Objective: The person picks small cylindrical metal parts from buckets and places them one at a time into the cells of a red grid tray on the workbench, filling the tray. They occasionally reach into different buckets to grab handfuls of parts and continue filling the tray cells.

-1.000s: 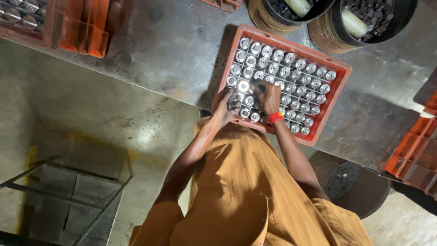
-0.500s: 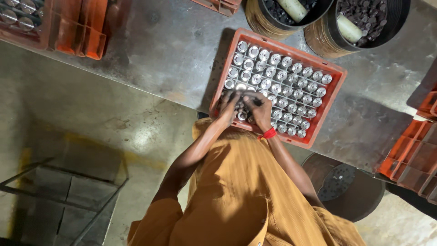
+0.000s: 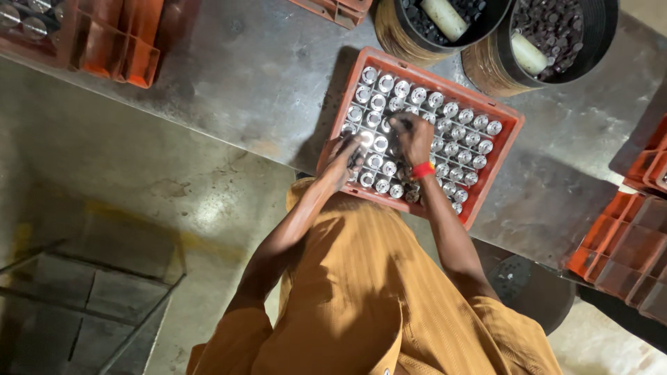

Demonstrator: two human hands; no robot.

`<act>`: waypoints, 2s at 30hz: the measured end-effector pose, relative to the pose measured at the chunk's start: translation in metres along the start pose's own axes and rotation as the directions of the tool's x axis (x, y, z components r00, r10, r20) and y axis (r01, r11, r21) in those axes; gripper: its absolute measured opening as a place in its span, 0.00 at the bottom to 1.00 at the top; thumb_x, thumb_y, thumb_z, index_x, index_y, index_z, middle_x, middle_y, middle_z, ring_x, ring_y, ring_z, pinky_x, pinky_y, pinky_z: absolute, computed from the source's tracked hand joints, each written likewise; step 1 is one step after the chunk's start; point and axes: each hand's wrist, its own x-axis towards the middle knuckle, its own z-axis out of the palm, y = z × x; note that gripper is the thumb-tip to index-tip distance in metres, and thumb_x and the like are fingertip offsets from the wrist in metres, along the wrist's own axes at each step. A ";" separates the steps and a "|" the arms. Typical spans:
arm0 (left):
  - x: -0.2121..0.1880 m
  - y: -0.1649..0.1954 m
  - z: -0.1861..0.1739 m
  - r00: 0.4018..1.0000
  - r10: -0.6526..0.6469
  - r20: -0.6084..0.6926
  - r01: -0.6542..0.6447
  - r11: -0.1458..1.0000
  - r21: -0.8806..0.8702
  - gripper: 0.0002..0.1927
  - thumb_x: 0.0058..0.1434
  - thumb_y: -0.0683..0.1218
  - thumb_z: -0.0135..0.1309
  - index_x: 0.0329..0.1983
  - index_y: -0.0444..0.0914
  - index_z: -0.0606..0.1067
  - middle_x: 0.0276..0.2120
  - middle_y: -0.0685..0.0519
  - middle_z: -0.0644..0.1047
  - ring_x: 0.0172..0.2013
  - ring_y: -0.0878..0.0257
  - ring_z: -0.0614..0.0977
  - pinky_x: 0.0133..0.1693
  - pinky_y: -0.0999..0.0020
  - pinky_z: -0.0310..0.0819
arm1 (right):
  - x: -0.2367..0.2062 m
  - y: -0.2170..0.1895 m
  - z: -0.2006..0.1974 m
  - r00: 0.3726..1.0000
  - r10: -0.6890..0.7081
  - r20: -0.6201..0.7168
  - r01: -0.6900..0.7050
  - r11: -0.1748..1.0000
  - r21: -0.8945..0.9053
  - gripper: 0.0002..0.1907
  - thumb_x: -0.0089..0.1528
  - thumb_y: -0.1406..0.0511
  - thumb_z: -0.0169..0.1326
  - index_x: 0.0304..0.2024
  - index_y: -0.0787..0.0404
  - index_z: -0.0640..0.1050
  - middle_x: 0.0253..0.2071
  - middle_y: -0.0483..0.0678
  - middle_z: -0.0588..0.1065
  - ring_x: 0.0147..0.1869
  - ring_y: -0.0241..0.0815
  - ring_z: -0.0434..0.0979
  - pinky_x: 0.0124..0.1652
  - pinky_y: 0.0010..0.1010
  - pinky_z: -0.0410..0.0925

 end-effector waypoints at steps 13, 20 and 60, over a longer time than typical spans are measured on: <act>0.029 -0.011 0.004 0.991 -0.124 -0.050 0.126 0.991 0.043 0.11 0.71 0.48 0.52 0.54 0.43 0.74 0.28 0.59 0.72 0.24 0.71 0.70 0.24 0.78 0.62 | -0.018 0.011 0.013 0.992 0.091 0.091 -0.124 0.874 0.470 0.10 0.64 0.66 0.63 0.46 0.62 0.84 0.39 0.46 0.83 0.39 0.35 0.80 0.41 0.27 0.72; 0.025 -0.002 0.000 1.000 0.002 0.002 -0.002 0.988 -0.153 0.08 0.73 0.46 0.55 0.49 0.39 0.72 0.29 0.58 0.72 0.25 0.70 0.71 0.25 0.77 0.61 | 0.033 -0.008 -0.002 0.990 -0.068 -0.122 0.059 0.996 -0.073 0.07 0.62 0.64 0.67 0.40 0.61 0.86 0.36 0.55 0.82 0.34 0.45 0.79 0.38 0.35 0.71; 0.011 -0.011 0.030 0.998 -0.070 0.002 0.061 0.886 0.461 0.17 0.67 0.51 0.55 0.58 0.47 0.74 0.25 0.62 0.71 0.20 0.74 0.68 0.18 0.79 0.55 | -0.070 0.024 0.000 0.922 0.164 0.350 -0.336 0.787 0.517 0.14 0.64 0.68 0.63 0.52 0.64 0.83 0.40 0.45 0.81 0.40 0.34 0.77 0.41 0.26 0.70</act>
